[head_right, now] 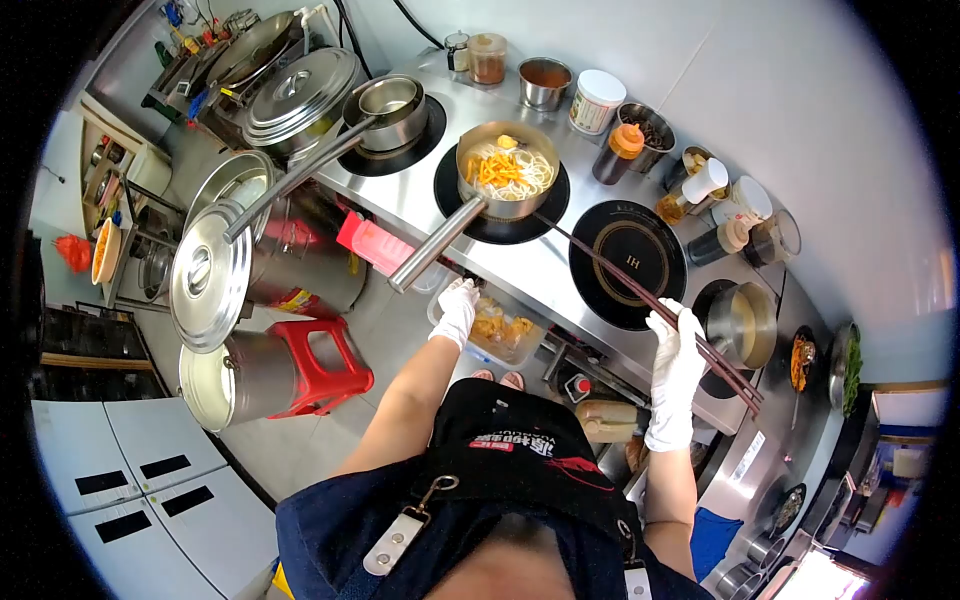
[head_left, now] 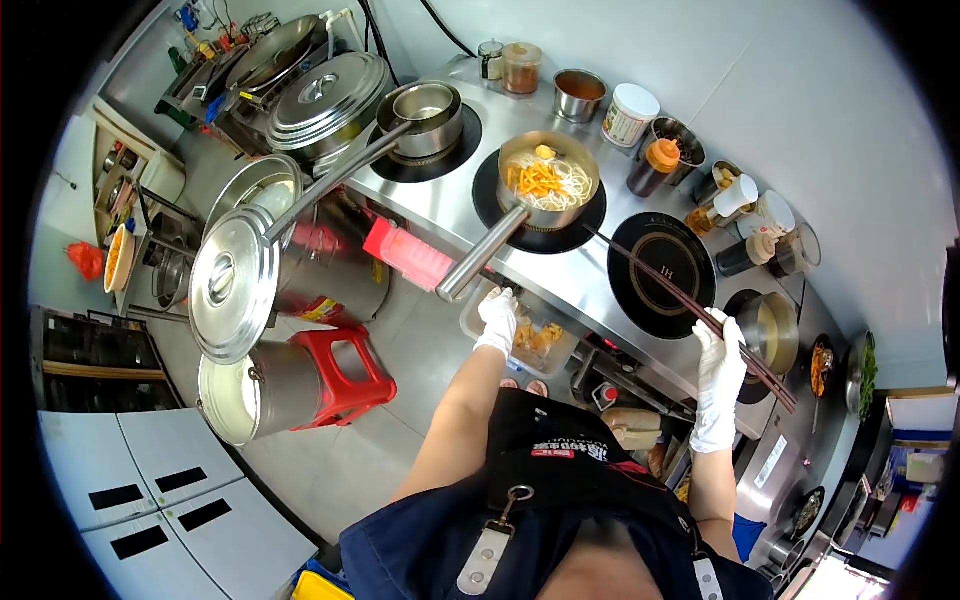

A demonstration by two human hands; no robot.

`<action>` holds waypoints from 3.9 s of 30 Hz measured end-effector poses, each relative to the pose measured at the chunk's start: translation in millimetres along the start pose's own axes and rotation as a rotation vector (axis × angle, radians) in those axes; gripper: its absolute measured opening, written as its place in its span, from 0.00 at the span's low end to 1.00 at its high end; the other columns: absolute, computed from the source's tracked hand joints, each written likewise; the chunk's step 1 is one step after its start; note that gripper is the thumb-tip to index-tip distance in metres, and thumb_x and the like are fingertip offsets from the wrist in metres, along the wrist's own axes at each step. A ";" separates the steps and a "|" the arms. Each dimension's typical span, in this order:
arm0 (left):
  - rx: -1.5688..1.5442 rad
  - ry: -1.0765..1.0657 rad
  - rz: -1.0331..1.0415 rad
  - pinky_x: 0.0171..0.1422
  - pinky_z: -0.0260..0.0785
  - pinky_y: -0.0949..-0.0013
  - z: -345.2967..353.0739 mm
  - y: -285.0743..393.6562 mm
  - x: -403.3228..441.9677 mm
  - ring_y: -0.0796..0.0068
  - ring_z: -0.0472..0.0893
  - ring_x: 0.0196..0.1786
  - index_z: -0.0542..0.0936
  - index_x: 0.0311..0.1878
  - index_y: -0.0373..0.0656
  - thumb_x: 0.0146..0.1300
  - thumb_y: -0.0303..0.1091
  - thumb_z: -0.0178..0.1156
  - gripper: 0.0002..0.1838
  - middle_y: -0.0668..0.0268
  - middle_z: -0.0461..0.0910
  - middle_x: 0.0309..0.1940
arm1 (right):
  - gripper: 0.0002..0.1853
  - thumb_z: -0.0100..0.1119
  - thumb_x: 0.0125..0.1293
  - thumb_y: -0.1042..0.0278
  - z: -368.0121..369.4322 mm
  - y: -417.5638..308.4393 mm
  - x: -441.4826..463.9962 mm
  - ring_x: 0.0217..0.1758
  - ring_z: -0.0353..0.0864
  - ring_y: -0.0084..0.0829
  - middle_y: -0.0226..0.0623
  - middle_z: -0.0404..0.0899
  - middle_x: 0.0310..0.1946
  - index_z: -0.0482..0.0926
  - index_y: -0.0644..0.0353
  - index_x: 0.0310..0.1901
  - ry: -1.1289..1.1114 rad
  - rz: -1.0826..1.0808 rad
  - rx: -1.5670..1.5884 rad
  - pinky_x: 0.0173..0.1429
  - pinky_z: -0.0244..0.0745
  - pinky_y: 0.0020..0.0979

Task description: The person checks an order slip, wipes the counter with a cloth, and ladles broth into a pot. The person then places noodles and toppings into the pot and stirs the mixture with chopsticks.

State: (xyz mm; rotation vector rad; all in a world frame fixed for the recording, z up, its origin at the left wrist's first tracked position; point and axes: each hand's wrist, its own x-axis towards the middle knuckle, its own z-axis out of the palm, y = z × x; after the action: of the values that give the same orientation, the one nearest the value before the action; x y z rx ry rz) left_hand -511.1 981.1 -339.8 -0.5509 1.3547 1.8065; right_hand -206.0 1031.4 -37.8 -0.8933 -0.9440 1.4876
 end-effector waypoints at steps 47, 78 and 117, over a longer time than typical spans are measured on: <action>0.660 -0.726 -0.329 0.29 0.72 0.73 0.4 239.1 -101.1 0.74 0.78 0.27 0.74 0.48 0.37 0.67 0.35 0.55 0.13 0.60 0.82 0.34 | 0.06 0.60 0.61 0.77 179.9 66.0 96.7 0.41 0.81 0.27 0.37 0.82 0.37 0.81 0.66 0.39 -0.201 -0.318 -0.729 0.47 0.76 0.25; 0.606 -0.677 -0.403 0.27 0.73 0.73 -0.3 237.4 -97.5 0.73 0.79 0.25 0.75 0.47 0.38 0.66 0.32 0.58 0.11 0.61 0.82 0.32 | 0.06 0.58 0.63 0.76 209.7 111.9 123.6 0.43 0.80 0.32 0.42 0.80 0.40 0.79 0.68 0.40 -0.309 -0.433 -0.746 0.50 0.75 0.26; 0.668 -0.722 -0.369 0.31 0.74 0.70 -4.0 236.5 -94.3 0.72 0.78 0.28 0.74 0.51 0.35 0.68 0.36 0.54 0.15 0.59 0.82 0.36 | 0.05 0.60 0.61 0.77 197.1 73.8 86.5 0.43 0.81 0.28 0.39 0.81 0.38 0.81 0.67 0.38 -0.294 -0.291 -0.637 0.50 0.75 0.26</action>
State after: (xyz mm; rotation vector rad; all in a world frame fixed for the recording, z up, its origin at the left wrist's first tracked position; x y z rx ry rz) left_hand -645.0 919.3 -132.3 0.1987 1.1370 0.9963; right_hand -424.4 1094.8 -30.3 -0.9375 -1.7456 1.0895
